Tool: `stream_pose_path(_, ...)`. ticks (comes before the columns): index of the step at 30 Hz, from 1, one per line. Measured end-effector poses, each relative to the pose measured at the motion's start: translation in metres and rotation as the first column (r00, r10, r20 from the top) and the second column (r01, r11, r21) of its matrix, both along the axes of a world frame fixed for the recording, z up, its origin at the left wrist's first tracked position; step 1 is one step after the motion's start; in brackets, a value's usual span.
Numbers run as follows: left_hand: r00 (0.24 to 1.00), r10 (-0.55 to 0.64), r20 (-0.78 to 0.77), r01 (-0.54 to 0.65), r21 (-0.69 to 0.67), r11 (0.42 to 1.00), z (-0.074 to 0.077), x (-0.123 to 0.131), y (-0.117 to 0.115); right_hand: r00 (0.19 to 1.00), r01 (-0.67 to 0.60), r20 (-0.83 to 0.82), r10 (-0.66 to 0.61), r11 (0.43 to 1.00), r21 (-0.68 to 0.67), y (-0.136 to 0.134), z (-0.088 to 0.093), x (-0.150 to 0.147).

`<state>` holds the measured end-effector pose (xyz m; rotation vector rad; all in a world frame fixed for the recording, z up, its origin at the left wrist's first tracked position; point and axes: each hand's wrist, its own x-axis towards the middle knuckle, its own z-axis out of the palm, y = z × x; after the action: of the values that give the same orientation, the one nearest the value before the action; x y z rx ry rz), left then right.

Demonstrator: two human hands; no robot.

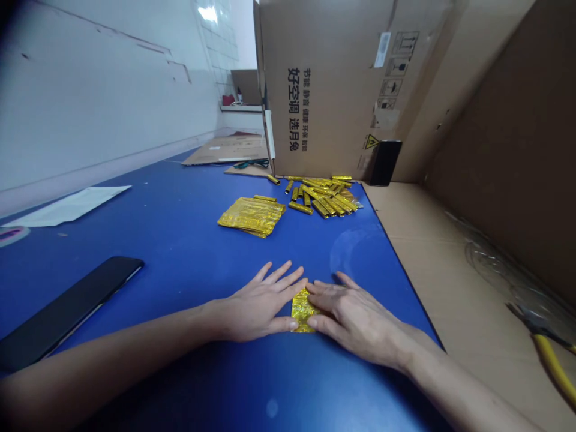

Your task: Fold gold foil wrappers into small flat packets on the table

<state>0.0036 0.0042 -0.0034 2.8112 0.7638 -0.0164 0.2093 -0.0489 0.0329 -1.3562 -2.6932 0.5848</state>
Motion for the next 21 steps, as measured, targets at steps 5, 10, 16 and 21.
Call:
stream_pose_path(5, 0.996, 0.068, 0.057, -0.074, 0.113, 0.991, 0.003, 0.003, -0.003, 0.987, 0.064, 0.134, -0.085, 0.986, 0.153, -0.018, -0.016, -0.001)
stream_pose_path(10, 0.981, -0.098, 0.164, 0.065, 0.195, 0.979, 0.002, 0.008, -0.019, 0.893, 0.181, 0.314, -0.323, 0.896, 0.406, -0.039, -0.022, -0.027)
stream_pose_path(16, 0.978, -0.125, 0.17, 0.097, 0.161, 0.982, 0.0, 0.01, -0.027, 0.873, 0.202, 0.368, -0.319, 0.925, 0.323, -0.043, 0.0, -0.037)
stream_pose_path(21, 0.976, -0.159, 0.152, 0.132, 0.172, 0.976, 0.0, 0.01, -0.024, 0.933, 0.222, 0.239, -0.269, 0.953, 0.206, -0.036, 0.013, -0.015)
